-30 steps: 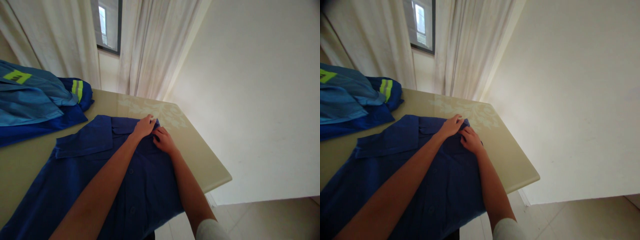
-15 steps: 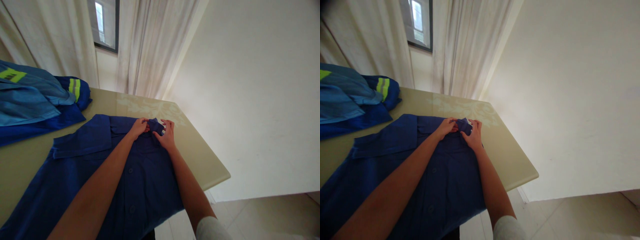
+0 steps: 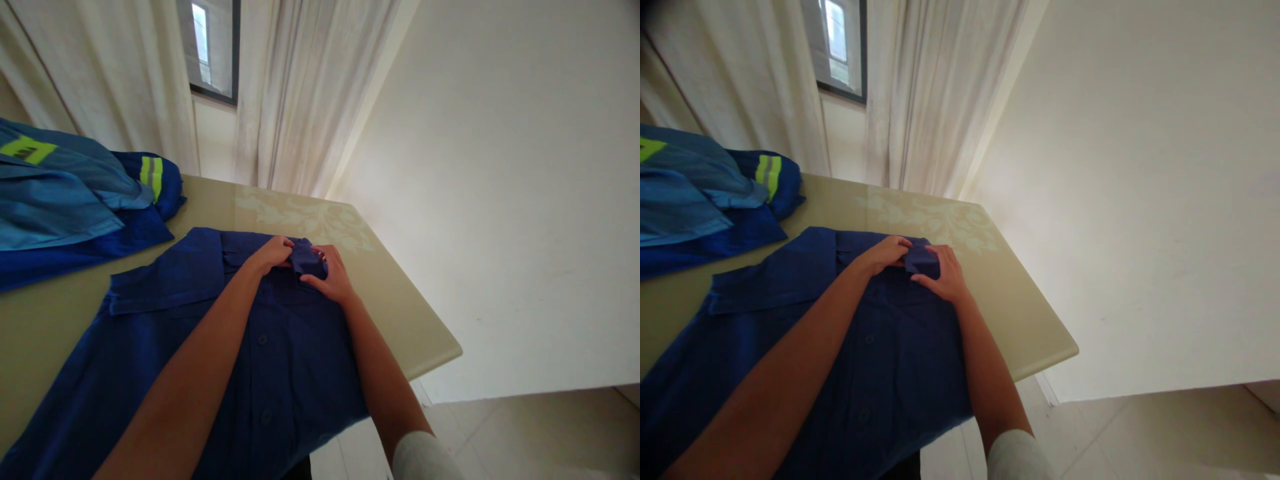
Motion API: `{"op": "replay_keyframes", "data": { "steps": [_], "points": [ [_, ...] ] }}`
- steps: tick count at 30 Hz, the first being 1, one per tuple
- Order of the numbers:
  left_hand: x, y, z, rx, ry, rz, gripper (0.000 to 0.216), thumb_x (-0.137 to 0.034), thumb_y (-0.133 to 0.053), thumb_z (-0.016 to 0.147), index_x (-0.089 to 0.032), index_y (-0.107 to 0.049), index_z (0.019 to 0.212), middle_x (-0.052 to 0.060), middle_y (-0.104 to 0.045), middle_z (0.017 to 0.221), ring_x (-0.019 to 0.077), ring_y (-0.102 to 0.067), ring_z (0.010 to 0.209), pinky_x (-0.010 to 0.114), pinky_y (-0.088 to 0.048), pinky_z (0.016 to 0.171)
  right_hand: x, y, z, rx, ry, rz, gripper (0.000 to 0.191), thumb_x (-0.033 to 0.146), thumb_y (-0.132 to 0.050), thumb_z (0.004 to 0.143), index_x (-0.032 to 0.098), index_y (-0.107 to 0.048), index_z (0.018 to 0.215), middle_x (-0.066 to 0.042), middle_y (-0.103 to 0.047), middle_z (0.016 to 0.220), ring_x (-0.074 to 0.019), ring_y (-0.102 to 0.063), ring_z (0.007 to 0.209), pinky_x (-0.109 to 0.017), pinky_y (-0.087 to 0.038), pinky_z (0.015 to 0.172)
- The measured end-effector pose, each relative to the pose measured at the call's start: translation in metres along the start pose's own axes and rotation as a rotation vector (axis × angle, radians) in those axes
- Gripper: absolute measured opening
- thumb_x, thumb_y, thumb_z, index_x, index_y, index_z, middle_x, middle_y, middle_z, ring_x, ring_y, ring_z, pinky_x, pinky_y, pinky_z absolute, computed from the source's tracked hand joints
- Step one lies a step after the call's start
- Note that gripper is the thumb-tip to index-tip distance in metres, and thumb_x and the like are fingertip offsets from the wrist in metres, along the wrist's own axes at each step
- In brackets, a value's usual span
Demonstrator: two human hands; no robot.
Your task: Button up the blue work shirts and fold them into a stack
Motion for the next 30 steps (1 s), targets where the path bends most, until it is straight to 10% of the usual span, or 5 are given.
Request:
{"op": "replay_keyframes", "data": {
  "steps": [6, 13, 20, 27, 30],
  "points": [
    [0.003, 0.008, 0.002, -0.067, 0.001, -0.049, 0.056, -0.004, -0.055, 0.081, -0.013, -0.058, 0.136, 0.011, -0.076, 0.098, 0.0173, -0.073, 0.074, 0.028, -0.06, 0.069, 0.004, -0.036, 0.003, 0.187, 0.067, -0.207, 0.067, 0.039, -0.079, 0.082, 0.019, -0.051, 0.139, -0.017, -0.055, 0.134, -0.0315, -0.05, 0.128, -0.05, -0.04, 0.113],
    [0.0, 0.007, 0.004, -0.051, -0.015, -0.052, 0.037, -0.01, -0.055, 0.088, -0.019, -0.068, 0.122, 0.008, -0.074, 0.097, 0.0152, -0.072, 0.073, 0.028, -0.061, 0.071, -0.017, 0.004, 0.004, -0.024, -0.099, -0.199, 0.036, 0.008, -0.051, 0.079, 0.02, -0.068, 0.108, -0.008, -0.068, 0.103, -0.0227, -0.062, 0.098, -0.035, -0.048, 0.094],
    [-0.008, 0.028, 0.005, -0.185, -0.145, 0.554, 0.029, -0.026, -0.077, 0.079, -0.022, -0.077, 0.108, 0.01, -0.076, 0.105, 0.0274, -0.073, 0.098, 0.036, -0.057, 0.09, 0.015, -0.053, -0.008, 0.463, 0.032, -0.01, 0.022, 0.013, -0.061, 0.082, 0.021, -0.073, 0.099, 0.0, -0.07, 0.084, -0.0145, -0.061, 0.071, -0.026, -0.047, 0.076],
    [-0.01, 0.033, -0.001, -0.22, -0.098, 0.749, 0.034, -0.054, -0.063, 0.09, -0.023, -0.077, 0.095, 0.016, -0.076, 0.108, 0.0373, -0.07, 0.109, 0.045, -0.052, 0.094, -0.028, -0.004, 0.003, 0.008, -0.174, -0.14, 0.028, 0.035, -0.047, 0.104, 0.021, -0.07, 0.097, -0.006, -0.069, 0.093, -0.018, -0.062, 0.086, -0.029, -0.046, 0.084],
    [-0.013, 0.028, -0.004, -0.274, -0.119, 0.674, 0.04, -0.056, -0.064, 0.09, -0.02, -0.072, 0.106, 0.015, -0.076, 0.108, 0.0344, -0.07, 0.108, 0.041, -0.053, 0.093, -0.054, -0.008, -0.003, 0.056, -0.312, -0.242, 0.019, 0.039, -0.062, 0.097, 0.022, -0.068, 0.094, -0.005, -0.067, 0.086, -0.0182, -0.06, 0.079, -0.029, -0.046, 0.079]
  ]
}}
Point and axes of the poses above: each hand's wrist, its own z-axis towards the middle knuckle, its own y-axis out of the back of the hand, x = y × z, the point moved 10 cm from there along z, towards the middle knuckle
